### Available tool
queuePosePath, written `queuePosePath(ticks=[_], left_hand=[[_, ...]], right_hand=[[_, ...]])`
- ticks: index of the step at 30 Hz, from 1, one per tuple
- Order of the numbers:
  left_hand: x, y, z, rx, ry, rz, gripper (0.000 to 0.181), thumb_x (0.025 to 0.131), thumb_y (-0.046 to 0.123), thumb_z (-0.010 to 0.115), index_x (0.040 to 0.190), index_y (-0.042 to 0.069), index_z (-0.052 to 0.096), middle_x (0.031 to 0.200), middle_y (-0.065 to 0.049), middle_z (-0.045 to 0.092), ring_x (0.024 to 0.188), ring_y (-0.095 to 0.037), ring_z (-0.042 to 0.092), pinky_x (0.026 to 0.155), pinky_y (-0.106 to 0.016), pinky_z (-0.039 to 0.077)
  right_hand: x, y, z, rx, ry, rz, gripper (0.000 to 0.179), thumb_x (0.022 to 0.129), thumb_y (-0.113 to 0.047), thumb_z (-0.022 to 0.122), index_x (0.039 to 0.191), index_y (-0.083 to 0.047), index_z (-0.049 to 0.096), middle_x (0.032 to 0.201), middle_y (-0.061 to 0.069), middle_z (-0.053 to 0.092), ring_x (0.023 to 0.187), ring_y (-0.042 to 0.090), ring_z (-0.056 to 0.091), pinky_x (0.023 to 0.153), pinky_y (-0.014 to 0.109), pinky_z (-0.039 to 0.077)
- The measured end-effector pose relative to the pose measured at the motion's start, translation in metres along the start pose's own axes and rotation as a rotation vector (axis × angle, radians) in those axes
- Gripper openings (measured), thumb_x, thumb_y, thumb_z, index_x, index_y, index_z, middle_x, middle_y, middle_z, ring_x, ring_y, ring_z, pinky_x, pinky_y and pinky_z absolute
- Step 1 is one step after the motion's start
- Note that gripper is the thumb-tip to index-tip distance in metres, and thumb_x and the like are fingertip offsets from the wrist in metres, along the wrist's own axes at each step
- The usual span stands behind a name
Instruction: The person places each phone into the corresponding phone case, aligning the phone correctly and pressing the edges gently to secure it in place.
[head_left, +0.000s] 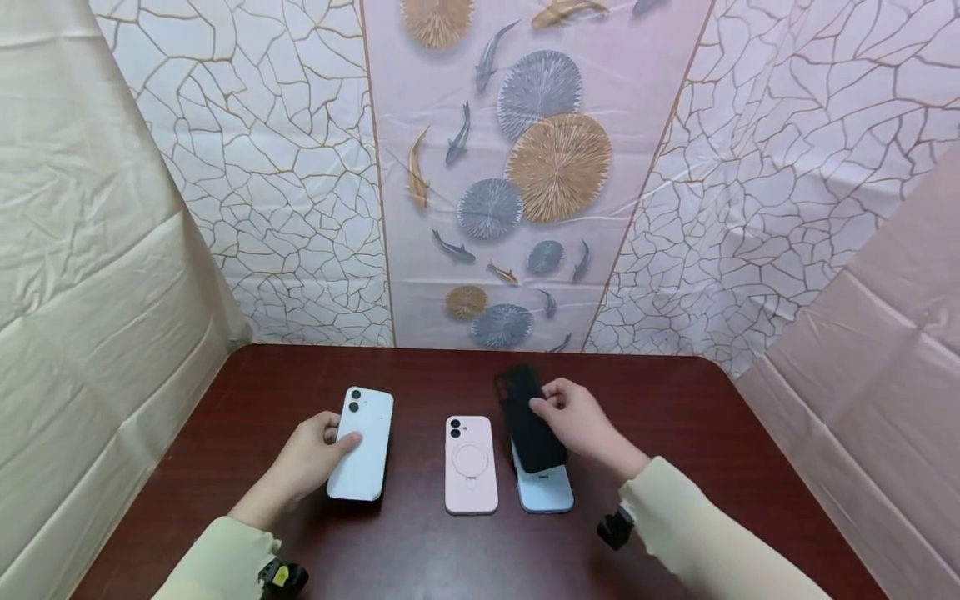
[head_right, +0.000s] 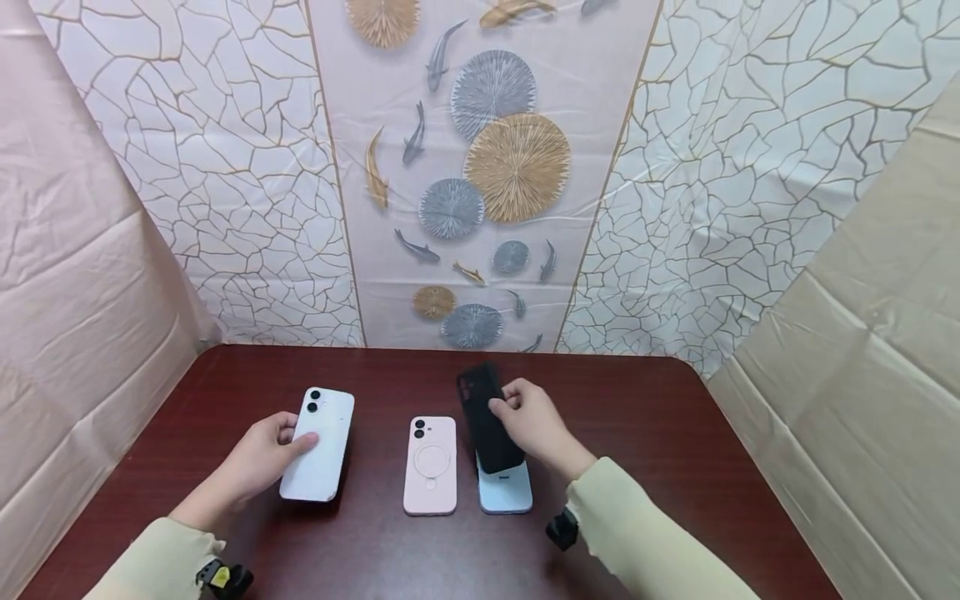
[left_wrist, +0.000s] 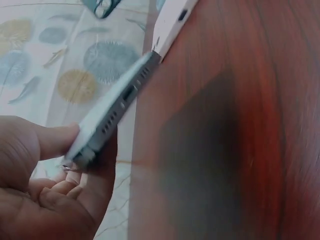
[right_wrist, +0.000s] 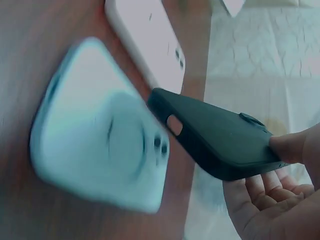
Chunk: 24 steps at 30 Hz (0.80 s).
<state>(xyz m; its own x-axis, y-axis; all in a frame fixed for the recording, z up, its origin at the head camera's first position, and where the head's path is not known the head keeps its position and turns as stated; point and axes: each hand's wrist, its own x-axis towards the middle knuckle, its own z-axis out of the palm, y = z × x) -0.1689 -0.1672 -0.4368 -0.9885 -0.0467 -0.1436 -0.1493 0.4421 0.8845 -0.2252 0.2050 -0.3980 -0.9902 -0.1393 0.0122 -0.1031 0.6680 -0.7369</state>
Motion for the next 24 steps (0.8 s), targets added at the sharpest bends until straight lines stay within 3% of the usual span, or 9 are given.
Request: queuePosePath(ticks=[5,9,12,19,24], left_hand=[[0.000,-0.002,0.014,-0.214,-0.042,-0.064,0.030,0.098,0.014,0.058,0.121,-0.005,0.050,0.103,-0.015,0.067,0.083,-0.022,0.066,0.067,-0.037,0.056],[-0.001,-0.001,0.025,-0.326,-0.064,-0.100,0.029,0.100,0.009,0.053,0.124,-0.006,0.047,0.108,-0.018,0.066,0.087,-0.025,0.066,0.070,-0.041,0.056],[-0.004,0.000,0.032,-0.365,-0.085,-0.111,0.027,0.101,0.007,0.050,0.124,-0.006,0.047,0.109,-0.018,0.066,0.089,-0.026,0.066,0.071,-0.042,0.056],[-0.007,0.001,0.045,-0.411,-0.129,-0.095,0.026,0.100,0.005,0.048,0.124,-0.006,0.047,0.111,-0.017,0.065,0.089,-0.026,0.065,0.070,-0.042,0.056],[-0.009,0.002,0.050,-0.459,-0.163,-0.090,0.027,0.100,0.005,0.046,0.124,-0.007,0.046,0.109,-0.017,0.064,0.090,-0.026,0.064,0.072,-0.043,0.056]], right_hand=[[-0.005,-0.020,0.025,0.103,-0.049,0.015,0.016,0.095,-0.022,0.064,0.099,-0.008,0.057,0.070,0.004,0.051,0.056,0.018,0.043,0.052,0.031,0.038],[-0.007,-0.030,0.040,0.196,-0.104,0.030,0.019,0.096,-0.026,0.063,0.102,-0.009,0.057,0.081,0.004,0.059,0.069,0.018,0.051,0.061,0.032,0.041],[-0.009,-0.034,0.048,0.257,-0.152,0.042,0.023,0.096,-0.029,0.062,0.106,-0.009,0.056,0.091,0.003,0.065,0.080,0.017,0.056,0.067,0.033,0.044],[-0.012,-0.038,0.059,0.428,-0.278,0.110,0.027,0.099,-0.027,0.057,0.116,-0.005,0.053,0.092,0.007,0.068,0.071,0.019,0.060,0.065,0.036,0.050],[-0.013,-0.038,0.065,0.523,-0.330,0.132,0.032,0.101,-0.025,0.055,0.121,-0.002,0.050,0.101,0.009,0.068,0.087,0.022,0.066,0.078,0.038,0.054]])
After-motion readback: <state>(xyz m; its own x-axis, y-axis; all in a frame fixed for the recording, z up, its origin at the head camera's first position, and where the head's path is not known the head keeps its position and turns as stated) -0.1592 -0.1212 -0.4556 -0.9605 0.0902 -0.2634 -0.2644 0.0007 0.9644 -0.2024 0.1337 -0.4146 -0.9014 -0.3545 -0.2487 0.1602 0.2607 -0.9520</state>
